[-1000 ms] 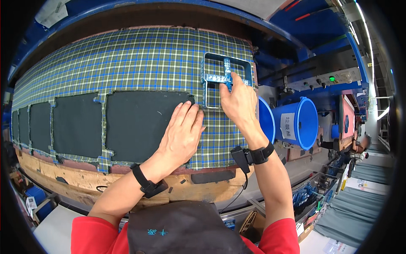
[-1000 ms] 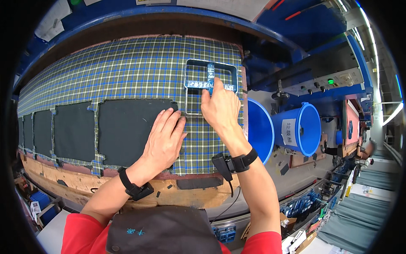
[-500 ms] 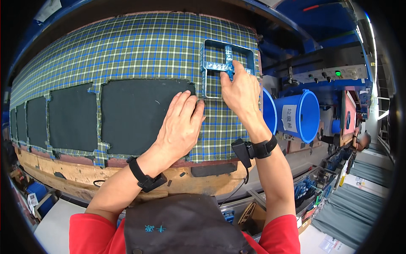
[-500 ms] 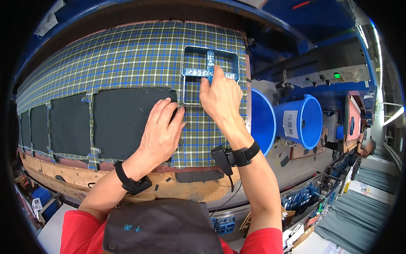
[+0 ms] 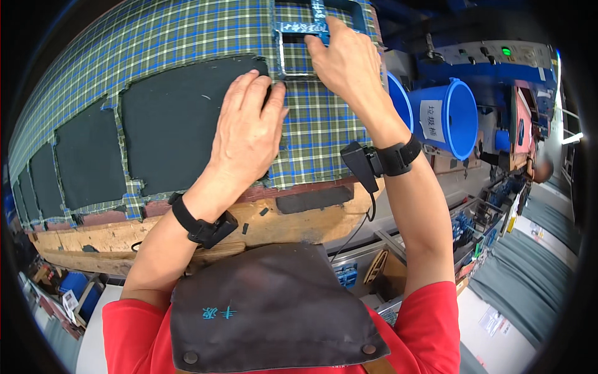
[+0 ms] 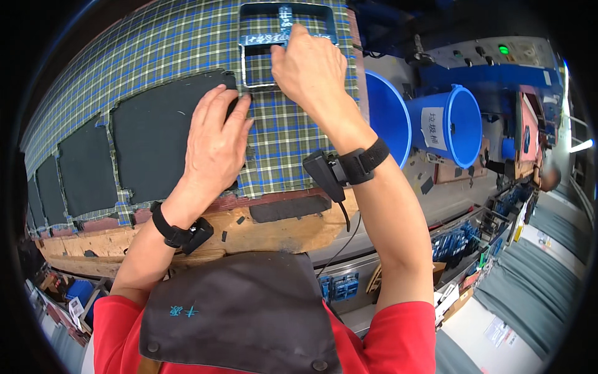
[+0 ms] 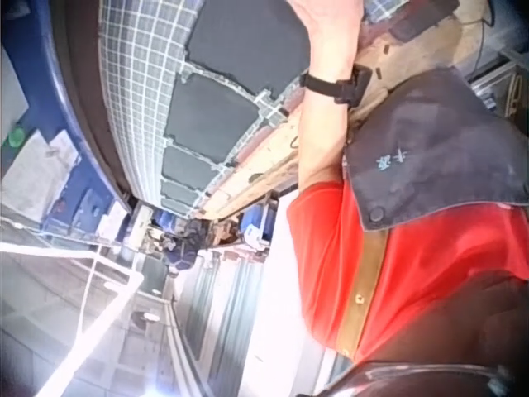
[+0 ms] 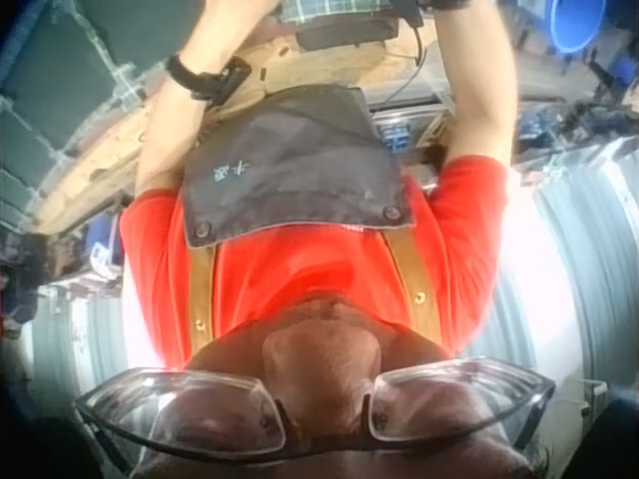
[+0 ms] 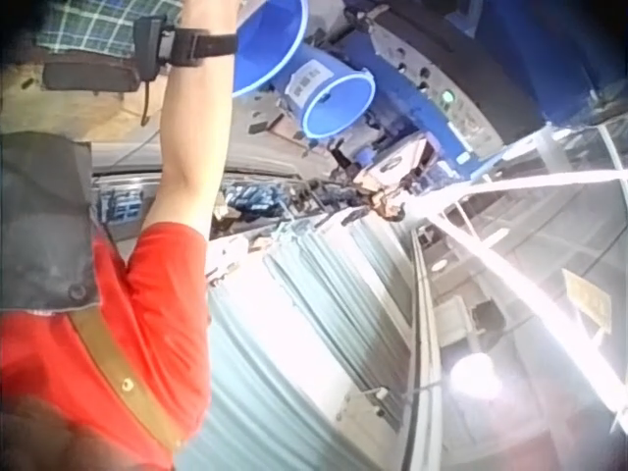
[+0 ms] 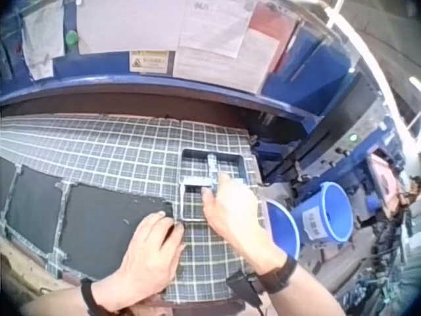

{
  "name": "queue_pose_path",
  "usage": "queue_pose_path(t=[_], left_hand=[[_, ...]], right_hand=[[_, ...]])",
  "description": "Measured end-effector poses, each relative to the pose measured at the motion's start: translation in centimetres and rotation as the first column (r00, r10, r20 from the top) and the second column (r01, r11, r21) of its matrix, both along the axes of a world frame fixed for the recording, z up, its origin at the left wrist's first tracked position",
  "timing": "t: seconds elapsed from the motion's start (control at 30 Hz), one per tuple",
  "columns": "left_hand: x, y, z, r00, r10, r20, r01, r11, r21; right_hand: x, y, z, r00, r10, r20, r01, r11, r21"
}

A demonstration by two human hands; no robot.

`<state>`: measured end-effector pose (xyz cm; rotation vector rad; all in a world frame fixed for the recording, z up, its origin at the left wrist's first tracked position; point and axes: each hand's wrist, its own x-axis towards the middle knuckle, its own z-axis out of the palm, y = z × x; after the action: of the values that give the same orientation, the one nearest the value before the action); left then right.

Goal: The recorder uses a calculator to check dimensions, writes on a sticky note, and then uses a metal mold and a mallet to die-cut fabric on a large industrial cutting machine.

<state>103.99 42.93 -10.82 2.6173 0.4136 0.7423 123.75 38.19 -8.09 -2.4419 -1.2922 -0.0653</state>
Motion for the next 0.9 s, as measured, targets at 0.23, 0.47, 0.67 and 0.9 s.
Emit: queue_pose_path(t=[0.23,0.47,0.67,0.9], left_hand=[[-0.4,-0.3,0.0,0.999,0.024,-0.024,-0.023,0.999,0.028],[-0.3,0.0,0.1,0.999,-0.034,0.032,0.034,0.999,0.015],[-0.2,0.4,0.6,0.995,0.022,0.102,-0.004,0.986,-0.169],[3.1,1.4,1.5,0.988,0.151,0.023,-0.13,0.914,-0.384]], right_hand=[[1.8,-3.8,1.6,0.999,0.03,-0.02,-0.016,0.868,0.496],[-0.7,-10.2,0.5,0.876,-0.121,-0.467,0.32,0.87,0.375],[-0.2,-9.8,0.9,0.846,-0.065,-0.529,0.298,0.881,0.368],[0.2,-8.9,-1.9,0.803,0.024,-0.596,0.281,0.867,0.412]])
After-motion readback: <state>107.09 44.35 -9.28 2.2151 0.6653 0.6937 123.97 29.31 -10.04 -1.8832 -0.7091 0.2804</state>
